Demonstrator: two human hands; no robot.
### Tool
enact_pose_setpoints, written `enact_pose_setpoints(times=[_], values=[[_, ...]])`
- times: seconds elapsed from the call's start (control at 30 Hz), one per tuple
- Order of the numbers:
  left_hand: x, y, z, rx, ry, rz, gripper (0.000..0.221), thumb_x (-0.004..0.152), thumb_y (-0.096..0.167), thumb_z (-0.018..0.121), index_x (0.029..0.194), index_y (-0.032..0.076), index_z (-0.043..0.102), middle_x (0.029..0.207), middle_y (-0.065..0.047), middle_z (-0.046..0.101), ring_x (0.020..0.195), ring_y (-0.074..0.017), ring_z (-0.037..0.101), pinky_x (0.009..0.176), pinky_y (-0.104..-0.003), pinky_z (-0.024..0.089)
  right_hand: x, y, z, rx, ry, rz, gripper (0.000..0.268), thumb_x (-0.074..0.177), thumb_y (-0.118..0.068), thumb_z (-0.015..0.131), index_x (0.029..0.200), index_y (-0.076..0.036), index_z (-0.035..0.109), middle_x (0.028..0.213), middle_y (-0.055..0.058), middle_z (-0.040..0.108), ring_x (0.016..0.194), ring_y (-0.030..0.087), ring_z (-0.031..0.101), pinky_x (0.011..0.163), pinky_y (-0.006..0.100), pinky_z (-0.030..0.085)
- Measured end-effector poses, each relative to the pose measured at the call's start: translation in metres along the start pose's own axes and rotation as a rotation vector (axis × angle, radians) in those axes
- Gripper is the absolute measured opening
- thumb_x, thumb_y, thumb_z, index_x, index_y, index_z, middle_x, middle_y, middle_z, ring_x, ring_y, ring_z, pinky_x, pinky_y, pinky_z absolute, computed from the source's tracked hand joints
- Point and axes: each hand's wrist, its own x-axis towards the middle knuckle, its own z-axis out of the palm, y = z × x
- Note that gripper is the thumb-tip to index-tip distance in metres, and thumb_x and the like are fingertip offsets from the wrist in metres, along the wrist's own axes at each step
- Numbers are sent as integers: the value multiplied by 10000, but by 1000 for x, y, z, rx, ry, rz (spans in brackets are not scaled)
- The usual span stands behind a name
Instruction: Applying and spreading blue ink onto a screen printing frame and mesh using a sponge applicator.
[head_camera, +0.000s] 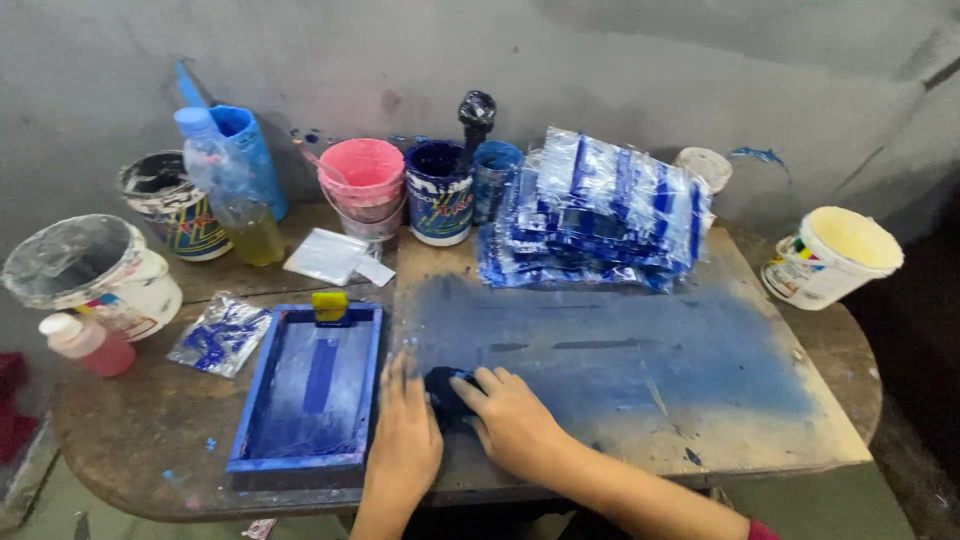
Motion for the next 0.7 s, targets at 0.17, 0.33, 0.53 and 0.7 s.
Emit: enact_pose_setpoints(times=[0.17, 0.33, 0.53, 0.7], values=[[1, -2, 0, -24, -18, -11, 594, 1010, 95, 340, 1589, 0, 250, 1622, -250, 298, 1522, -423, 243, 1220, -537, 239, 57, 14, -2, 15, -39, -46, 506, 877, -66, 648, 1377, -25, 577, 1086, 183, 565, 873, 390, 539, 750, 533, 471], [1, -2, -2, 4, 4, 43, 601, 1000, 70, 329, 1584, -36, 230, 1644, -245, 276, 1534, -385, 246, 1244, -492, 212, 105, 46, 5, 35, -73, 69, 566, 888, -67, 621, 1448, -120, 566, 1182, 186, 539, 972, 408, 539, 861, 544, 473], [4, 1, -7, -44, -166, -144, 755, 911, 12, 338, 1636, 71, 132, 1663, -230, 217, 1521, -395, 240, 1197, -506, 259, 151, 91, 30, -27, 168, 17, 537, 832, -72, 695, 1366, -70, 640, 1368, 197, 544, 1246, 452, 488, 1071, 570, 418], [5, 5, -8, 16, -205, -151, 785, 891, -45, 327, 1637, 63, 111, 1668, -254, 176, 1522, -421, 224, 1180, -526, 284, 153, 95, 34, -34, 142, 49, 497, 862, -91, 664, 1358, -64, 625, 1243, 188, 610, 1141, 414, 547, 977, 523, 460]])
